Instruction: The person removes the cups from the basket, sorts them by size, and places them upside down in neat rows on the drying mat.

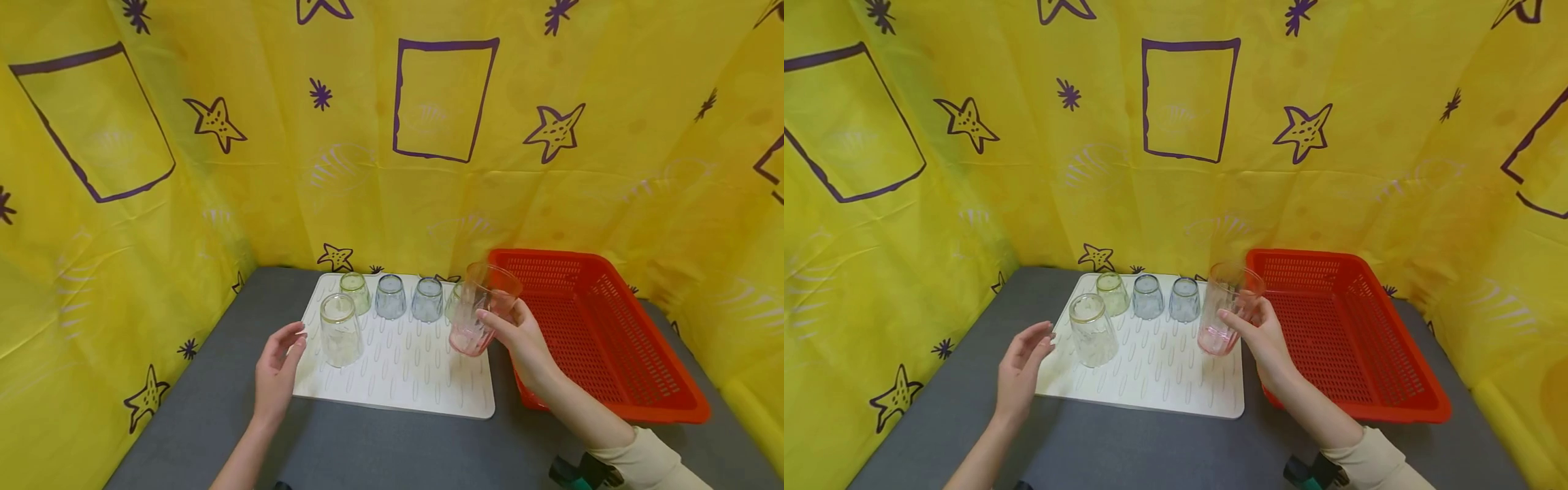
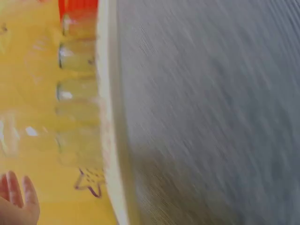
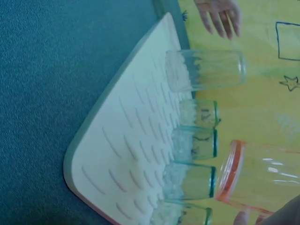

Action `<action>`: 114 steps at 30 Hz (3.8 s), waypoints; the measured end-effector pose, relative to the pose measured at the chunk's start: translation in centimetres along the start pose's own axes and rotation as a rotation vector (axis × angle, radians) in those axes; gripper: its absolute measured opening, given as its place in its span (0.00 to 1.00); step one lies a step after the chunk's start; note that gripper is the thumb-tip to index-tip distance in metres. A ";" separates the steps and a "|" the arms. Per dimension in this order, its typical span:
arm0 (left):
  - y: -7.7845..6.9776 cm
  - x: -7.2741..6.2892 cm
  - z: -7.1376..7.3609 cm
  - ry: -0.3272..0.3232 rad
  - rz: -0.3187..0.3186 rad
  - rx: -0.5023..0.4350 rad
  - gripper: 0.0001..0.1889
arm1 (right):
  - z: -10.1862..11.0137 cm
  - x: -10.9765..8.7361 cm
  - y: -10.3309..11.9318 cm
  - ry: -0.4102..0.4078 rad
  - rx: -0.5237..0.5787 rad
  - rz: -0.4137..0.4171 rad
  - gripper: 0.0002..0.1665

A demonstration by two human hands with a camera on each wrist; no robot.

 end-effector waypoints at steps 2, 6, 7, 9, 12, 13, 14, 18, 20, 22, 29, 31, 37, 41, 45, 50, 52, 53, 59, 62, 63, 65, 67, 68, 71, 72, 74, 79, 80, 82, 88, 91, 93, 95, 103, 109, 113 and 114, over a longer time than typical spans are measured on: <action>-1.2 -0.4 -1.2 0.067 -0.041 -0.062 0.16 | -0.3 -0.1 -0.4 0.013 -0.016 -0.002 0.34; -3.0 -1.3 -3.3 0.177 -0.086 -0.124 0.18 | -1.0 -0.5 -1.3 0.042 -0.037 -0.014 0.36; -3.3 -1.5 -3.8 0.198 -0.093 -0.139 0.18 | -1.1 -0.6 -1.5 0.044 -0.045 -0.016 0.36; -3.8 -1.9 -4.6 0.234 -0.100 -0.159 0.19 | -1.2 -0.8 -1.9 0.048 -0.065 -0.010 0.36; -4.2 -2.4 -5.7 0.284 -0.099 -0.197 0.21 | -1.6 -1.0 -2.2 0.060 -0.099 0.007 0.36; -4.2 -2.5 -6.1 0.302 -0.088 -0.199 0.21 | -1.7 -1.1 -2.2 0.068 -0.114 0.016 0.36; -4.2 -2.6 -6.5 0.321 -0.078 -0.201 0.22 | -1.8 -1.2 -2.3 0.079 -0.125 0.025 0.36; -4.0 -3.1 -8.0 0.405 -0.022 -0.200 0.25 | -2.4 -1.5 -2.6 0.118 -0.165 0.043 0.37; -3.9 -3.3 -8.7 0.445 -0.001 -0.196 0.26 | -2.6 -1.7 -2.8 0.131 -0.187 0.045 0.37; -3.9 -3.5 -9.4 0.483 0.011 -0.195 0.27 | -2.9 -1.8 -3.0 0.140 -0.205 0.038 0.38; -4.0 -4.1 -11.2 0.580 0.053 -0.160 0.30 | -3.9 -2.4 -3.5 0.212 -0.287 0.068 0.40; -4.1 -4.2 -11.7 0.602 0.059 -0.159 0.31 | -4.2 -2.5 -3.3 0.234 -0.330 0.118 0.40; -4.4 -4.4 -12.8 0.645 0.068 -0.147 0.33 | -5.0 -2.8 -2.9 0.264 -0.450 0.249 0.44; -4.7 -4.6 -13.4 0.669 0.064 -0.130 0.35 | -5.4 -2.9 -2.7 0.281 -0.523 0.304 0.46; -5.1 -4.7 -14.0 0.693 0.045 -0.080 0.38 | -5.9 -2.9 -3.0 0.301 -0.573 0.332 0.46; -5.3 -4.7 -14.8 0.707 0.033 0.016 0.41 | -6.3 -3.1 -3.3 0.326 -0.592 0.350 0.44; -5.3 -4.6 -15.1 0.706 0.031 0.043 0.42 | -6.5 -3.2 -3.3 0.333 -0.598 0.355 0.44; -5.3 -4.6 -15.2 0.704 0.029 0.054 0.42 | -6.6 -3.3 -3.3 0.338 -0.603 0.357 0.44; -5.4 -4.5 -15.6 0.693 0.024 0.088 0.43 | -7.2 -3.7 -3.2 0.361 -0.622 0.392 0.43; -5.4 -4.6 -15.7 0.695 0.026 0.100 0.42 | -7.2 -3.7 -3.1 0.366 -0.625 0.405 0.43; -5.4 -4.6 -15.7 0.695 0.027 0.102 0.42 | -7.2 -3.8 -3.2 0.367 -0.625 0.407 0.43; -5.4 -4.5 -15.7 0.695 0.023 0.101 0.41 | -7.2 -3.8 -3.2 0.369 -0.627 0.408 0.43; -5.3 -4.5 -15.6 0.691 0.019 0.102 0.41 | -7.2 -3.8 -3.2 0.370 -0.630 0.406 0.43; -5.3 -4.5 -15.6 0.688 0.016 0.103 0.40 | -7.2 -3.8 -3.3 0.370 -0.632 0.407 0.43; -5.2 -4.4 -15.5 0.682 0.010 0.096 0.39 | -7.3 -3.8 -3.2 0.368 -0.639 0.410 0.43; -5.2 -4.4 -15.5 0.680 0.011 0.091 0.39 | -7.4 -3.9 -3.1 0.368 -0.640 0.416 0.44; -5.2 -4.4 -15.4 0.675 0.014 0.071 0.38 | -7.4 -3.9 -3.0 0.369 -0.638 0.426 0.44; -4.9 -4.2 -15.1 0.655 0.047 0.001 0.37 | -7.3 -3.9 -2.7 0.361 -0.605 0.403 0.46; -4.7 -4.2 -15.0 0.648 0.058 -0.014 0.37 | -7.2 -3.8 -2.6 0.358 -0.595 0.398 0.46; -4.5 -4.0 -14.7 0.627 0.081 -0.052 0.37 | -6.7 -3.6 -2.5 0.349 -0.573 0.386 0.45; -3.8 -3.6 -13.8 0.561 0.128 -0.176 0.35 | -5.4 -3.2 -2.6 0.352 -0.451 0.362 0.43; -3.4 -3.6 -13.5 0.538 0.157 -0.239 0.35 | -5.0 -3.0 -2.8 0.363 -0.385 0.335 0.43; -3.2 -3.6 -13.4 0.527 0.184 -0.288 0.34 | -4.8 -3.0 -3.0 0.371 -0.343 0.309 0.43; -2.9 -3.7 -13.3 0.517 0.221 -0.339 0.33 | -4.8 -3.0 -3.1 0.388 -0.301 0.291 0.44; -2.8 -4.3 -13.5 0.539 0.295 -0.476 0.34 | -5.8 -3.3 -3.2 0.500 -0.056 0.203 0.45; -2.7 -4.6 -13.7 0.542 0.331 -0.528 0.36 | -6.2 -3.5 -3.2 0.527 -0.019 0.184 0.42; -2.5 -4.7 -13.8 0.549 0.341 -0.542 0.37 | -6.0 -3.5 -3.1 0.511 -0.041 0.183 0.40; -2.5 -4.7 -13.8 0.556 0.337 -0.545 0.37 | -6.0 -3.5 -3.1 0.506 -0.049 0.181 0.39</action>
Point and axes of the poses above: each hand's wrist, its own x-axis towards the middle knuckle, its own z-axis out of the back of the hand, y = z × x, the point moved 10 cm from there along x, towards the middle knuckle, and after that the axes turned 11 degrees about x, right-handed, at the moved point
